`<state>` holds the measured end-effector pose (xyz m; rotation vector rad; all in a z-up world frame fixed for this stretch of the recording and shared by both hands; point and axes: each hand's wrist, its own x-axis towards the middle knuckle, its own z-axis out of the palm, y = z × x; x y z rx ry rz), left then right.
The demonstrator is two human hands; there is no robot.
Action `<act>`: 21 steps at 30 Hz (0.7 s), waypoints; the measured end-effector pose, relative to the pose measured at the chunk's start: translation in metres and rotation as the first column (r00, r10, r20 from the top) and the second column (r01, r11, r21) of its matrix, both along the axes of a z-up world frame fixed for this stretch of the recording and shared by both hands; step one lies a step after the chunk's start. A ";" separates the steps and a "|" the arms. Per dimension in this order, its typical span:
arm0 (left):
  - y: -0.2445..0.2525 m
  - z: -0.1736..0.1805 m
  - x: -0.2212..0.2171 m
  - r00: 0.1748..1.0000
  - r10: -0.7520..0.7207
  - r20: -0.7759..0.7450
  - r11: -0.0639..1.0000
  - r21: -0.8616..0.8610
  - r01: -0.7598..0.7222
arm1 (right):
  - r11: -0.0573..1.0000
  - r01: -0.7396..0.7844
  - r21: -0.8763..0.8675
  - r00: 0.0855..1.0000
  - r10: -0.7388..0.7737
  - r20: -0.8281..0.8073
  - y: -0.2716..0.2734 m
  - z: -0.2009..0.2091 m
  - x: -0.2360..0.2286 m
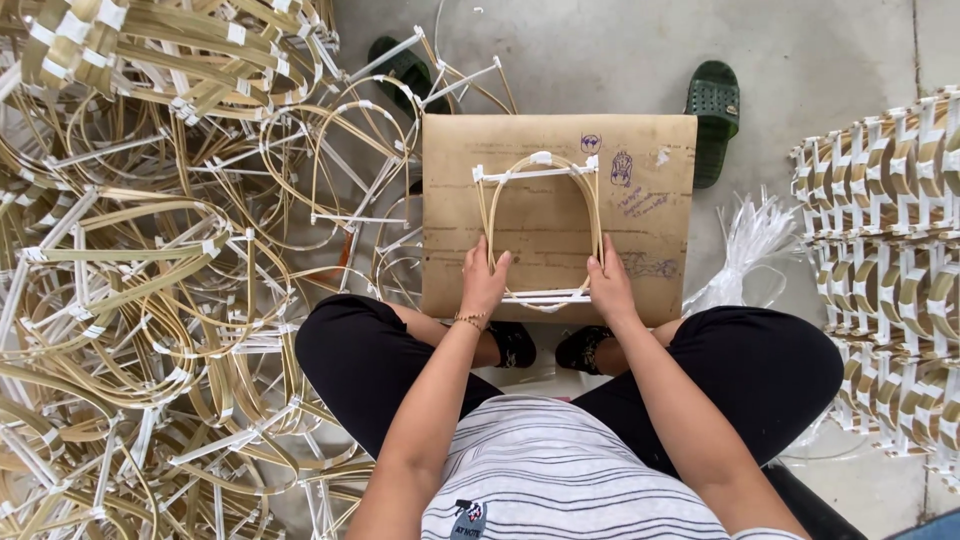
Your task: Assembling and securing curved bamboo frames using plastic ties on a cardboard template.
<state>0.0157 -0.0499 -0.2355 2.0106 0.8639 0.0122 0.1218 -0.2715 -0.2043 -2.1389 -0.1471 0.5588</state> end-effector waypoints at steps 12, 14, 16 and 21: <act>0.025 0.006 0.007 0.994 -0.108 -0.023 0.991 -0.083 0.105 | 0.997 0.043 -0.060 0.999 -0.043 -0.002 0.002 -0.005 -0.005; 0.032 0.015 0.004 0.996 -0.094 0.004 0.989 -0.116 0.094 | 0.998 0.027 -0.060 1.000 -0.027 -0.006 0.004 0.019 -0.005; 0.048 0.028 -0.002 0.989 -0.111 0.095 0.987 -0.109 0.121 | 0.992 0.059 -0.112 0.990 -0.072 -0.119 0.013 0.056 -0.002; 0.165 0.062 -0.084 0.930 0.088 0.356 0.959 0.224 -0.176 | 0.997 0.035 0.065 0.998 -0.032 -0.051 -0.026 0.036 -0.008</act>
